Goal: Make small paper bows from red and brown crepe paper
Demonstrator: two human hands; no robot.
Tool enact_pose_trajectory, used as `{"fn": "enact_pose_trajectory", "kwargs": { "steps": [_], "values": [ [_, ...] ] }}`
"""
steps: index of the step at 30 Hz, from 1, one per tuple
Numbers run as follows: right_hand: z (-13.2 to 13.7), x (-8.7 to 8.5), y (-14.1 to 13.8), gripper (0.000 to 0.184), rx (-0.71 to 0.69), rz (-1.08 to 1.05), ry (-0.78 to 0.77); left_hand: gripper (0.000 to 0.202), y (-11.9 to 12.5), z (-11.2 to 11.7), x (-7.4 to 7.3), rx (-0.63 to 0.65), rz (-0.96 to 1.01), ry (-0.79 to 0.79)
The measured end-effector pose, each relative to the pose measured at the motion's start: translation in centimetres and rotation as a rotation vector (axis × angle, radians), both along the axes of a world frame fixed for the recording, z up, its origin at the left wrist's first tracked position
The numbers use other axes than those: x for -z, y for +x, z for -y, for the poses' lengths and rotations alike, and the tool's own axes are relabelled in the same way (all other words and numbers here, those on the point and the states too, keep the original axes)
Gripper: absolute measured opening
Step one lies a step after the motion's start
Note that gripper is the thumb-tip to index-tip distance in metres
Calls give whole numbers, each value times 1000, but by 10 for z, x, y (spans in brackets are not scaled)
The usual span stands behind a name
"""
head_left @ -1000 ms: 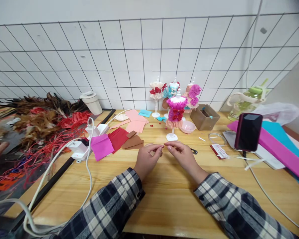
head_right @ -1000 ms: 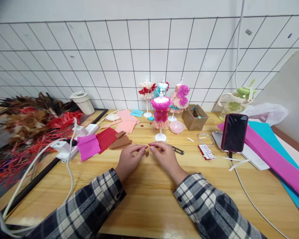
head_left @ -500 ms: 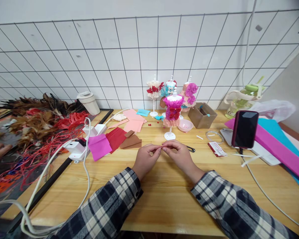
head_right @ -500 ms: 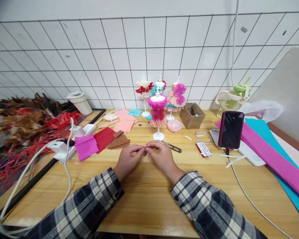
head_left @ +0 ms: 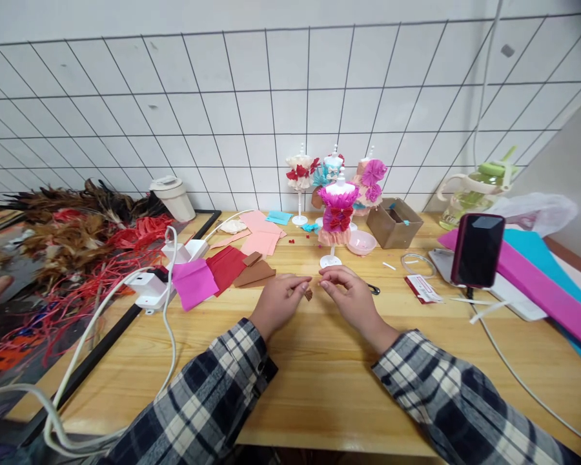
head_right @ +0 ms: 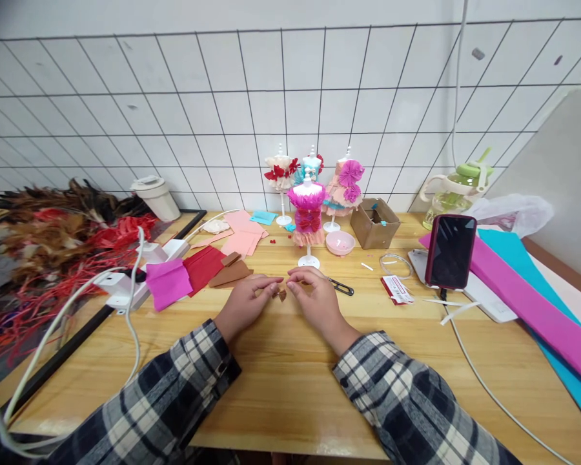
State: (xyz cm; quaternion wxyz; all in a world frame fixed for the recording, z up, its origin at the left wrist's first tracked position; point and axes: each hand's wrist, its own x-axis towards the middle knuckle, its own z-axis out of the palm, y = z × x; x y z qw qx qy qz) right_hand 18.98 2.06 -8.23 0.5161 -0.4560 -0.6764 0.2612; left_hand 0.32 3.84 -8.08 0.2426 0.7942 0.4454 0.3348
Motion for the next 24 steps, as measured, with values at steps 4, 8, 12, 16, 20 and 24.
{"fn": "enact_pose_trajectory", "kwargs": {
  "steps": [4,8,12,16,20,24],
  "values": [
    [-4,3,3,19,-3,-95,-66,34,-11,-12,10,-217,-159,23],
    [-5,4,4,22,-71,-83,-83,31,-9,-12,16,-310,-294,-31],
    [-4,3,3,21,-89,-80,-116,15,-4,-11,15,-285,-244,-112],
    [-3,3,2,24,-85,-141,-174,12,-1,-12,12,-212,60,-142],
    [0,1,1,35,-114,-215,-194,18,4,-8,10,-173,409,-302],
    [-1,4,2,23,-161,-234,-188,27,11,0,6,-132,608,-531]
  ]
}}
